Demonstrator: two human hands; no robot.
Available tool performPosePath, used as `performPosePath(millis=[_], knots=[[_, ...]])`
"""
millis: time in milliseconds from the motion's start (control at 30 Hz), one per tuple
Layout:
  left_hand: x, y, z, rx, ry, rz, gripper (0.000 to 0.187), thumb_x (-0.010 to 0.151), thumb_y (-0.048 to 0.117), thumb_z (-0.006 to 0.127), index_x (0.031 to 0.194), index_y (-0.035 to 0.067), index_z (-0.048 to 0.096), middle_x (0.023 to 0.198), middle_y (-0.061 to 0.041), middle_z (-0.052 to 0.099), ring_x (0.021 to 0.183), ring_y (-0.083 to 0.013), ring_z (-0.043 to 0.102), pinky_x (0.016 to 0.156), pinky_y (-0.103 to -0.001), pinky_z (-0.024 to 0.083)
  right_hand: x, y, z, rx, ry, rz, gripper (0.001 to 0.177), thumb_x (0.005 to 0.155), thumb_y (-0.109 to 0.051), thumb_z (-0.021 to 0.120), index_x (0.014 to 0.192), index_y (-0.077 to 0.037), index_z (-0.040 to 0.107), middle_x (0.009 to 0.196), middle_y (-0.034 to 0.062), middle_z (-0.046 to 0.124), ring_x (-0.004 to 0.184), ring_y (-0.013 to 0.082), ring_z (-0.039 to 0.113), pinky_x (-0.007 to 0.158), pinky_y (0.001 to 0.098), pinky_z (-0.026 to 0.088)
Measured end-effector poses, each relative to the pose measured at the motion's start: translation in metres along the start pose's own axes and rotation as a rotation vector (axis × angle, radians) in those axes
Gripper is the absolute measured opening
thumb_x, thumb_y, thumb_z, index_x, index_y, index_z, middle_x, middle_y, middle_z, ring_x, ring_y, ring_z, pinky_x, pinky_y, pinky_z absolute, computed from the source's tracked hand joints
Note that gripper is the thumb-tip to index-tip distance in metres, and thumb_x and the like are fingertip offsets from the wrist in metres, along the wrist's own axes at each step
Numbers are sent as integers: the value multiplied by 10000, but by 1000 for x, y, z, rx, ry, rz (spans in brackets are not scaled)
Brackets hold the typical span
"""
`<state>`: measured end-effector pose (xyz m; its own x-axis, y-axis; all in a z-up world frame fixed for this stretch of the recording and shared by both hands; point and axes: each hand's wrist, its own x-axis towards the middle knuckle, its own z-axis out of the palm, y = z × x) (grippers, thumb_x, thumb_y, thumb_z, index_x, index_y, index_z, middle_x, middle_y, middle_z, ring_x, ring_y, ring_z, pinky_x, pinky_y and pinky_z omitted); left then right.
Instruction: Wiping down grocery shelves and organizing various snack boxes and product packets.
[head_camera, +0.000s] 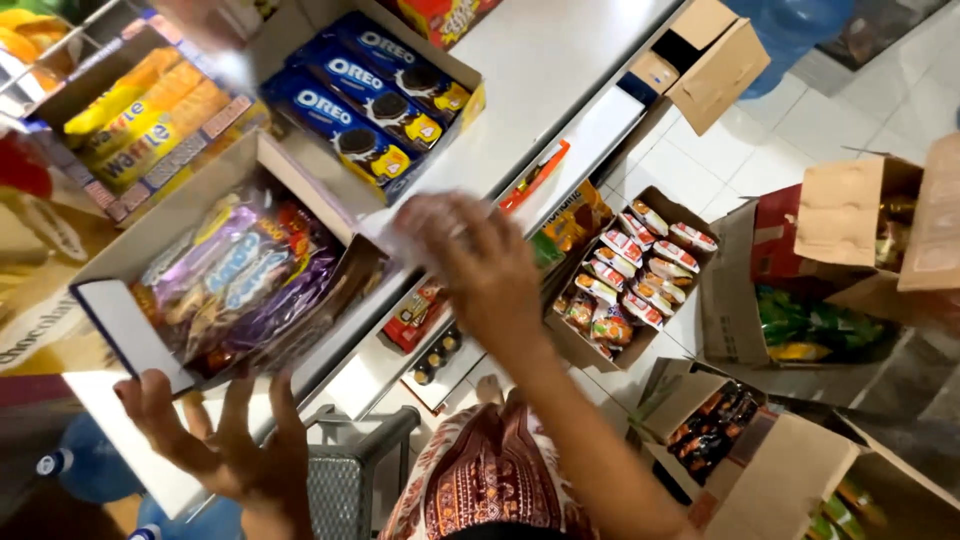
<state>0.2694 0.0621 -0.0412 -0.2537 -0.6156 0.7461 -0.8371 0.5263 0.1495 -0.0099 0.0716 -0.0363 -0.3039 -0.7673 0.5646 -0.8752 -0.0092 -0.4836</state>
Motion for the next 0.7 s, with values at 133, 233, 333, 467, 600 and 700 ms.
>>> performPosePath(millis=[133, 233, 333, 467, 600, 700], knots=[[-18, -7, 6, -254, -53, -146, 392, 966, 155, 853, 1295, 190, 643, 1682, -142, 203, 1635, -493, 102, 1258, -668, 305, 28, 39, -6, -248, 71, 97, 534, 822, -96, 819, 1310, -261, 681, 1458, 28, 584, 1416, 421, 471, 1096, 575, 450], [-27, -10, 15, -163, -56, -95, 414, 986, 143, 866, 1336, 232, 665, 1730, -112, 110, 1638, -443, 39, 1287, -649, 186, 41, 37, -13, -299, 121, 104, 548, 717, -89, 819, 1229, -236, 695, 1417, 66, 591, 1428, 466, 423, 1096, 673, 381], [-31, -14, 23, -79, -46, -73, 427, 987, 167, 878, 1354, 235, 672, 1745, -107, 41, 1628, -433, 6, 1311, -661, 154, 23, 29, -2, -217, 114, 90, 548, 714, -90, 814, 1244, -189, 712, 1388, 134, 581, 1411, 491, 413, 1115, 723, 331], [-38, -20, 36, 5, -21, -51, 437, 973, 184, 893, 1353, 251, 688, 1796, -98, 15, 1625, -395, -15, 1288, -659, 168, -9, 14, 12, 70, 117, 61, 496, 858, 10, 753, 1325, -143, 683, 1490, 204, 524, 1458, 450, 459, 1207, 533, 473], [-59, -24, 46, -106, 80, 33, 488, 911, 192, 896, 1337, 228, 662, 1777, -117, -22, 1617, -482, 2, 1239, -719, 216, -6, 16, 6, 114, 102, -4, 530, 823, 11, 756, 1323, -154, 696, 1435, 193, 555, 1423, 446, 486, 1164, 497, 484], [-58, -9, 40, -260, 96, 567, 480, 927, 199, 838, 1362, 283, 655, 1503, 53, 542, 1402, -271, 458, 1215, -461, 387, 1, 25, 6, 181, 159, 91, 408, 938, -86, 782, 1318, -175, 666, 1447, 181, 556, 1363, 382, 573, 1125, 457, 547]])
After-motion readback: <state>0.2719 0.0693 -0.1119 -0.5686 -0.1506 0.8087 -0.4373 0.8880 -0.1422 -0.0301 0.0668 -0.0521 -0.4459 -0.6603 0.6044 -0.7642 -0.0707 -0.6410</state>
